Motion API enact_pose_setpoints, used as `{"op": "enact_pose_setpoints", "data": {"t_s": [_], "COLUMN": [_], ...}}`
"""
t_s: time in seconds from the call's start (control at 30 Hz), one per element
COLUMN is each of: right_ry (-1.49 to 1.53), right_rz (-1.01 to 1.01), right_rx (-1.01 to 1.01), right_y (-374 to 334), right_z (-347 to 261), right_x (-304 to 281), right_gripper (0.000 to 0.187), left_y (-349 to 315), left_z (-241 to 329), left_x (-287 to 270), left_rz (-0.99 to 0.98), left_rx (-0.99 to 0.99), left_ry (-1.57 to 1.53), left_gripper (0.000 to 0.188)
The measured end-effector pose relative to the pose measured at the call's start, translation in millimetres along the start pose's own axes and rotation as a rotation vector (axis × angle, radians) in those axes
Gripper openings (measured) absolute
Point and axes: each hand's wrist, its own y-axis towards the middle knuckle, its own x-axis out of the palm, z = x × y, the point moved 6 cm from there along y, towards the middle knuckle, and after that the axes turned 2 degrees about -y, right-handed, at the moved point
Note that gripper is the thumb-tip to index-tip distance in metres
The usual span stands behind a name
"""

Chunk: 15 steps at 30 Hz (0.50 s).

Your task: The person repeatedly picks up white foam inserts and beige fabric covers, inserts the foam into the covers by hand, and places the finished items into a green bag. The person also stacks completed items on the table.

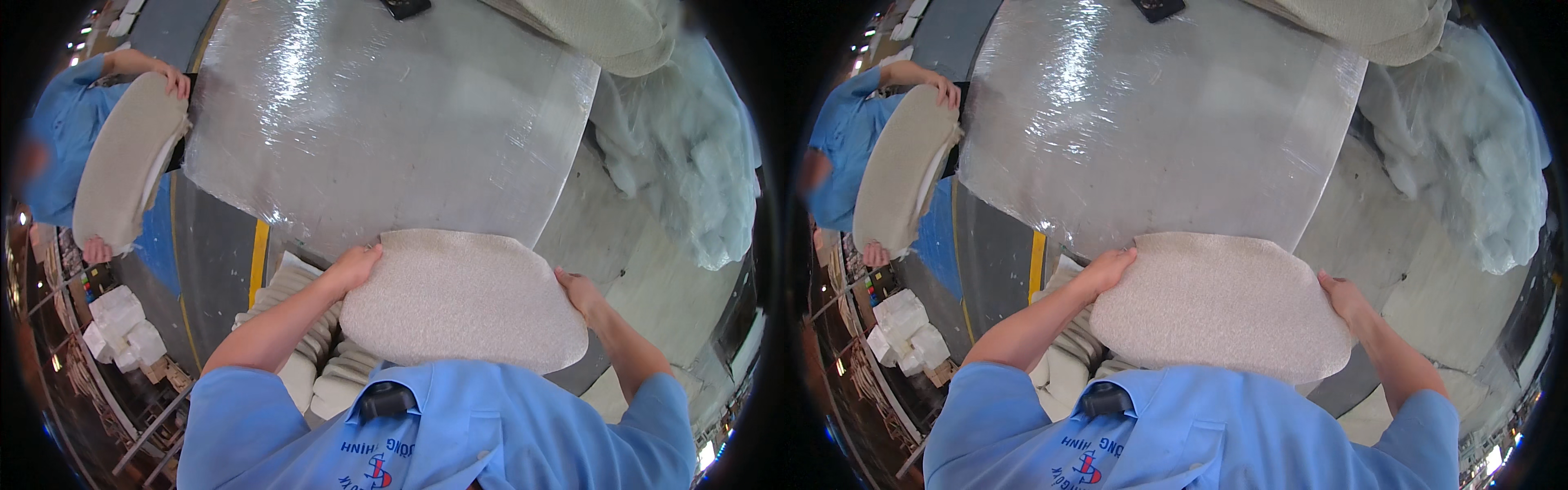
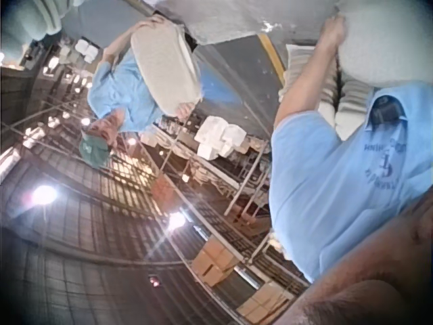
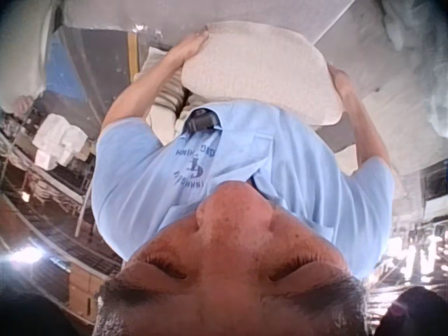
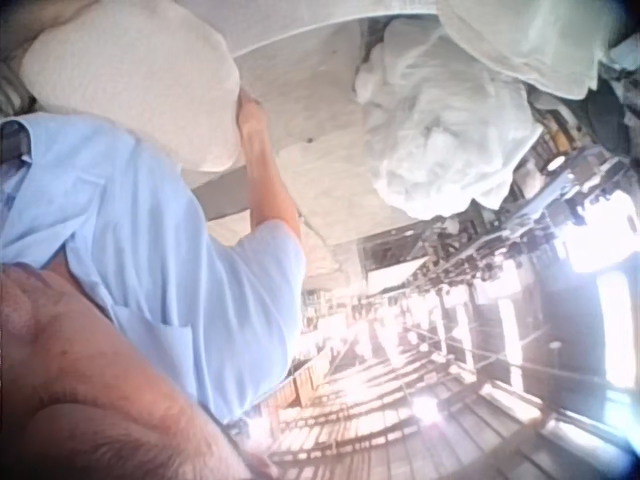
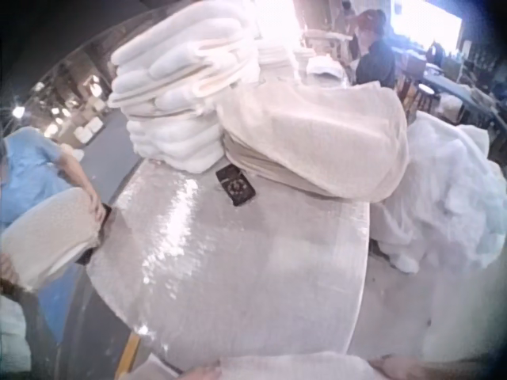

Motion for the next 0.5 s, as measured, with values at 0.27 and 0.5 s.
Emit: {"op": "enact_pose_setpoints", "data": {"t_s": [0.27,0.5], "right_ry": [0.011,0.320], "right_rz": [-0.046,-0.382], "right_rx": [-0.108,-0.120], "right_y": [28,-67], "right_z": [-16,26], "right_x": [-1,-4], "right_gripper": [0.066,0.076], "left_y": [-8,-165], "left_z": [17,6], "left_x": [-12,6], "left_rz": [0.093,-0.007], "left_rx": [-0.073,0.032], "left_ry": [-0.113,-0.470], "left_gripper": [0.083,0.076]}}
